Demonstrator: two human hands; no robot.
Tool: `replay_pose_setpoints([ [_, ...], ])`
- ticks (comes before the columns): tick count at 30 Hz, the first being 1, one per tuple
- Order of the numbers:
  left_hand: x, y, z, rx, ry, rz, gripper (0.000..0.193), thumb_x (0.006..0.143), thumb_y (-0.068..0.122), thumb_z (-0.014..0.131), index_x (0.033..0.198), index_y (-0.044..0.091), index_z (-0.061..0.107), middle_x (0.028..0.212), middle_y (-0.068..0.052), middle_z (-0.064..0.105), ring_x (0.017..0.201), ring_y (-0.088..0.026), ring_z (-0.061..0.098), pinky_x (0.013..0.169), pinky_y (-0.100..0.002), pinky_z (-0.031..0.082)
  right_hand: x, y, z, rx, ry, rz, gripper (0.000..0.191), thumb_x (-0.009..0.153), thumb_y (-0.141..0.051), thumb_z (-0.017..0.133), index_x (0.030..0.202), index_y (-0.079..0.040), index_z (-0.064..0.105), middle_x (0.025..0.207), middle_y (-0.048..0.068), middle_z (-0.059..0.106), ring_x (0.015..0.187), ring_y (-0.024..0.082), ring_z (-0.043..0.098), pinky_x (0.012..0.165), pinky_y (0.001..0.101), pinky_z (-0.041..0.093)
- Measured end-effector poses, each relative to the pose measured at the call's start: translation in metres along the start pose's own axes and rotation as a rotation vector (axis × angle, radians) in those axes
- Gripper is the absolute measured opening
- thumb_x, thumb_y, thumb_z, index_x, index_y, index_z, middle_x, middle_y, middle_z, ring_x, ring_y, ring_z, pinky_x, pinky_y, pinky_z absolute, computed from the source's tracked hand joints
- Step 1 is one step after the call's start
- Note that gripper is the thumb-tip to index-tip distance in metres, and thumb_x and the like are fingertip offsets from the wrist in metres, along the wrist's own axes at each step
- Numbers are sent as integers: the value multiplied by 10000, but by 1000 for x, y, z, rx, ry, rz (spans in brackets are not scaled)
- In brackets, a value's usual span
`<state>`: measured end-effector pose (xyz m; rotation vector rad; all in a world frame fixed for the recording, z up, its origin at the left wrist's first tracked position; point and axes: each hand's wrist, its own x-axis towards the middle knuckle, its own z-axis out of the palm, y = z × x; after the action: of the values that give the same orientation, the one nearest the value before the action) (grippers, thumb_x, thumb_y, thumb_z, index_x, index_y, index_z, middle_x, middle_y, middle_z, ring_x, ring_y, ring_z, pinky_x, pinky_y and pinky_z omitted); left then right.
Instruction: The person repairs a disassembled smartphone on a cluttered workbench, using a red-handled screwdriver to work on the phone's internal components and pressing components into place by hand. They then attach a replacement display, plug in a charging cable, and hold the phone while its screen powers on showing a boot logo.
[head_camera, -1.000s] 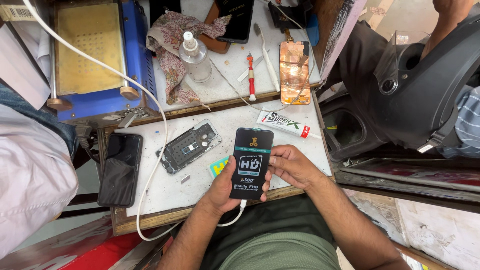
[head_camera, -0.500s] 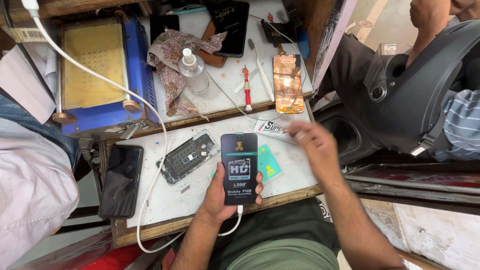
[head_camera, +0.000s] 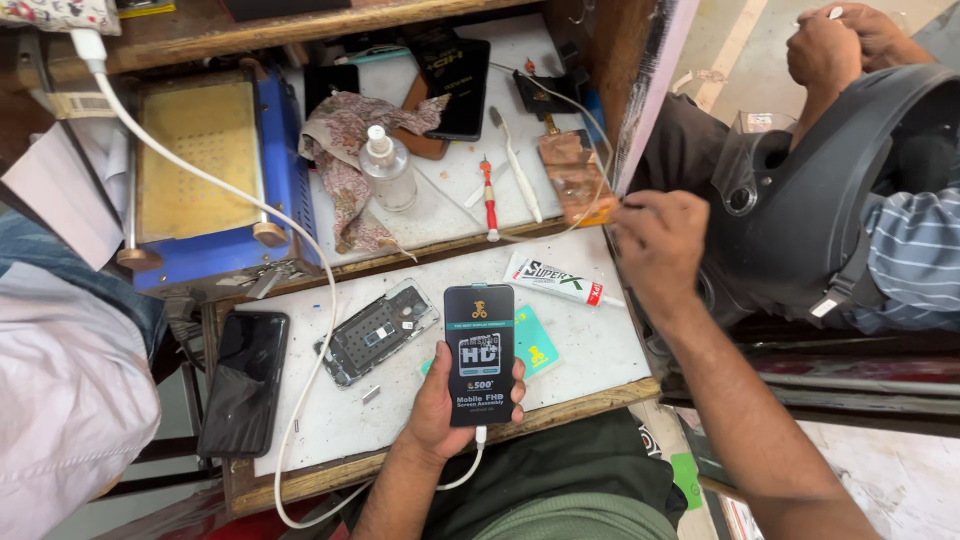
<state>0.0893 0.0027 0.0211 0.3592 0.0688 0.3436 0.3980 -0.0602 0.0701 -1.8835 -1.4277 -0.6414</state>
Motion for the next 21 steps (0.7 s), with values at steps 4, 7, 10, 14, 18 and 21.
replay_pose_setpoints([
  [4, 0, -2, 0, -13, -21, 1, 725, 1056, 645, 379, 1405, 22, 502, 1170, -190, 644, 1005, -284, 664, 808, -447, 605, -1, 10, 2, 58, 27, 69, 230, 863, -32, 905, 1039, -125, 790, 1148, -3, 701, 1118, 261, 541, 950, 364, 481],
  [7, 1, -2, 0, 7, -28, 7, 723, 1056, 636, 383, 1419, 23, 503, 1167, -192, 646, 1003, -285, 669, 803, -445, 609, -8, 3, 4, 29, -5, -2, 209, 787, -48, 912, 931, -115, 777, 1070, -18, 705, 1037, 257, 550, 909, 384, 472],
  [10, 0, -2, 0, 13, -10, -3, 727, 1042, 645, 381, 1409, 30, 503, 1172, -191, 648, 1004, -281, 673, 813, -446, 611, -14, -14, 4, 12, -78, -23, 242, 742, -77, 900, 958, -117, 799, 1057, 1, 708, 979, 258, 558, 877, 399, 461],
  [14, -2, -2, -2, -3, -12, -14, 729, 1050, 643, 379, 1415, 25, 505, 1168, -189, 649, 1007, -275, 672, 818, -440, 609, -12, -36, -18, -6, -97, 80, 322, 777, -67, 871, 1081, -117, 779, 1211, 75, 720, 1075, 307, 587, 929, 423, 492],
  [18, 2, -3, -3, -12, -19, -23, 729, 1053, 646, 372, 1411, 26, 506, 1166, -187, 651, 1006, -275, 670, 819, -435, 607, -12, -53, -66, 865, 129, 537, 295, 962, -86, 766, 1251, -78, 706, 1189, 132, 689, 1030, 244, 648, 895, 353, 555],
  [21, 6, -3, -2, -8, -10, -28, 732, 1046, 651, 369, 1397, 24, 507, 1170, -185, 652, 1014, -276, 666, 818, -439, 604, -14, -51, -90, 1221, 410, 258, 104, 1046, -153, 646, 1113, -80, 677, 1206, 145, 705, 961, 216, 719, 863, 343, 641],
])
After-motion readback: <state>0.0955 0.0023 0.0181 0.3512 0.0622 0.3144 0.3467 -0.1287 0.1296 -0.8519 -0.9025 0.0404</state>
